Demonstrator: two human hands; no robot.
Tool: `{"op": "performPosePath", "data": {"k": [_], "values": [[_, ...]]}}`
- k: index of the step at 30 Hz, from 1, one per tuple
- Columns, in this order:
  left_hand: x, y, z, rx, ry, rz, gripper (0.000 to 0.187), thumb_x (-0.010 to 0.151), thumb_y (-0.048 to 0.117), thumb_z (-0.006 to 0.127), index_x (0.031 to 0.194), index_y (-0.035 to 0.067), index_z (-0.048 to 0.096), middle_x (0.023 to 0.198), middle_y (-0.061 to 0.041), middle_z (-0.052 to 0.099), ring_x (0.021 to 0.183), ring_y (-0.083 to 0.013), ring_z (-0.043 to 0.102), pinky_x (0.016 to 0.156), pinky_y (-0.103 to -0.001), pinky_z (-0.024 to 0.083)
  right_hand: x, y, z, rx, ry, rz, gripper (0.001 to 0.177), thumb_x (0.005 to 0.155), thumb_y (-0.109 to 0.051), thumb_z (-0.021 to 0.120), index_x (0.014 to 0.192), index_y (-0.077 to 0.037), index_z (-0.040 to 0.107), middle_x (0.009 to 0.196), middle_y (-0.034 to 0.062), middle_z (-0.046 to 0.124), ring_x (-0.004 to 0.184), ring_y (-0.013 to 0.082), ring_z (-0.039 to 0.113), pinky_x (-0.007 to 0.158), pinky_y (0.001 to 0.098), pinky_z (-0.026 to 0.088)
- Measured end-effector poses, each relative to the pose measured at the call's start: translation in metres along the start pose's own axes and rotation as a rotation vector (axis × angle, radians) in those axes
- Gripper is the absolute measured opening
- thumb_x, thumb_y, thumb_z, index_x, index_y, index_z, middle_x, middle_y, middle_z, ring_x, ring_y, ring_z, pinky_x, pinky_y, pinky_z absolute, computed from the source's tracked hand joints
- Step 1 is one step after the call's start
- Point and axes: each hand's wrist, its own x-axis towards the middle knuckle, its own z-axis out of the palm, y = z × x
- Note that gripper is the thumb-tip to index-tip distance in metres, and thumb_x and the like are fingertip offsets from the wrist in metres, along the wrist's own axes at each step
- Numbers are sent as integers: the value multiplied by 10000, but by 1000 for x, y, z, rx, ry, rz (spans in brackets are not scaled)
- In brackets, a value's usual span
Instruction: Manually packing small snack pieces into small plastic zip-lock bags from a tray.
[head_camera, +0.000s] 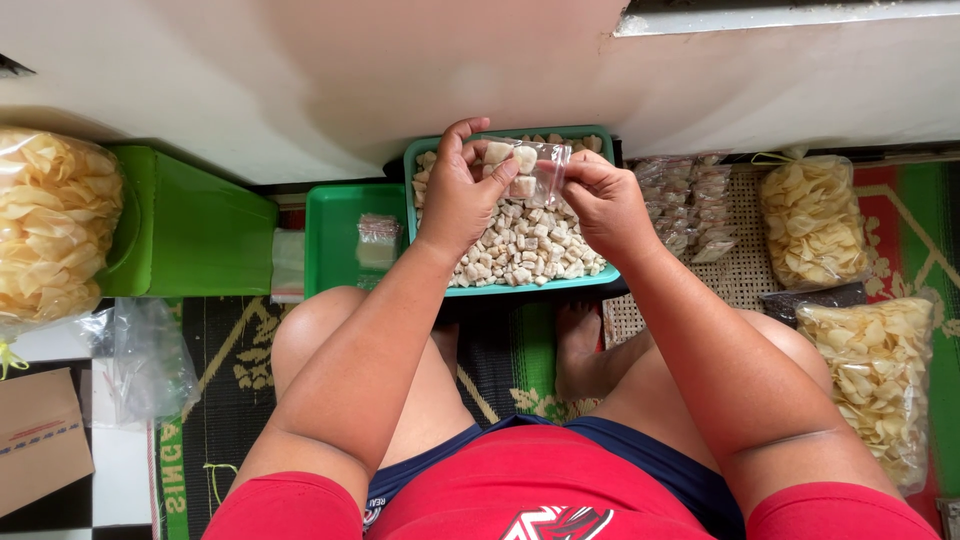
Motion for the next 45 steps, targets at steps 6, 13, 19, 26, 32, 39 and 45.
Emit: {"op": "performPosePath", "data": {"k": [6, 13, 19, 26, 32, 39, 45], "values": [[-1, 5, 1, -78, -19, -75, 628, 916, 38, 814, 1420, 127, 450, 1059, -68, 685, 912, -152, 739, 773, -290, 699, 1, -3, 0, -24, -21, -8, 289, 903, 104, 630, 1105, -29, 790, 851, 49, 561, 830, 82, 498, 756, 258, 464], [0, 4, 5, -168, -19, -163, 449, 932, 61, 789, 1327, 74, 576, 1053, -90, 739, 892, -189, 774, 726, -326, 714, 0, -1, -6, -46, -51, -35, 265, 914, 100, 614, 1053, -29, 799, 865, 67, 578, 833, 93, 516, 795, 252, 451], [6, -12, -5, -248, -5, -221, 530, 929, 36, 781, 1383, 65, 508, 1074, -114, 728, 892, -235, 774, 741, -361, 715, 1, -6, -6, -85, -132, -64, 273, 911, 115, 583, 1027, -14, 794, 839, 66, 538, 829, 124, 520, 796, 282, 451], [9, -10, -13, -126, -48, -176, 743, 844, 32, 884, 1438, 78, 441, 1055, -108, 736, 886, -192, 771, 755, -328, 715, 7, -8, -10, -161, -227, -105, 250, 891, 120, 598, 938, -39, 785, 851, 57, 541, 830, 135, 534, 819, 302, 460], [-1, 32, -3, 119, 21, -155, 526, 831, 61, 857, 1295, 131, 619, 963, -29, 757, 847, -84, 663, 752, -267, 615, 12, -7, -8, -344, -321, -21, 314, 1000, 43, 565, 1128, -124, 798, 931, -19, 479, 896, 129, 511, 812, 253, 424], [7, 19, -23, 67, 25, -72, 511, 843, 85, 870, 1308, 87, 659, 988, -19, 756, 893, -71, 684, 823, -239, 631, 20, -13, 8, -311, -281, -46, 308, 999, 94, 555, 1065, -96, 788, 950, -7, 542, 913, 154, 522, 806, 284, 428], [4, 53, -48, 196, 188, -7, 428, 828, 225, 866, 1214, 191, 684, 1090, -10, 750, 993, -140, 726, 861, -300, 702, 29, 9, 26, -114, 83, 158, 167, 1029, -88, 639, 1142, -59, 758, 816, -28, 626, 689, 49, 477, 598, 205, 384]]}}
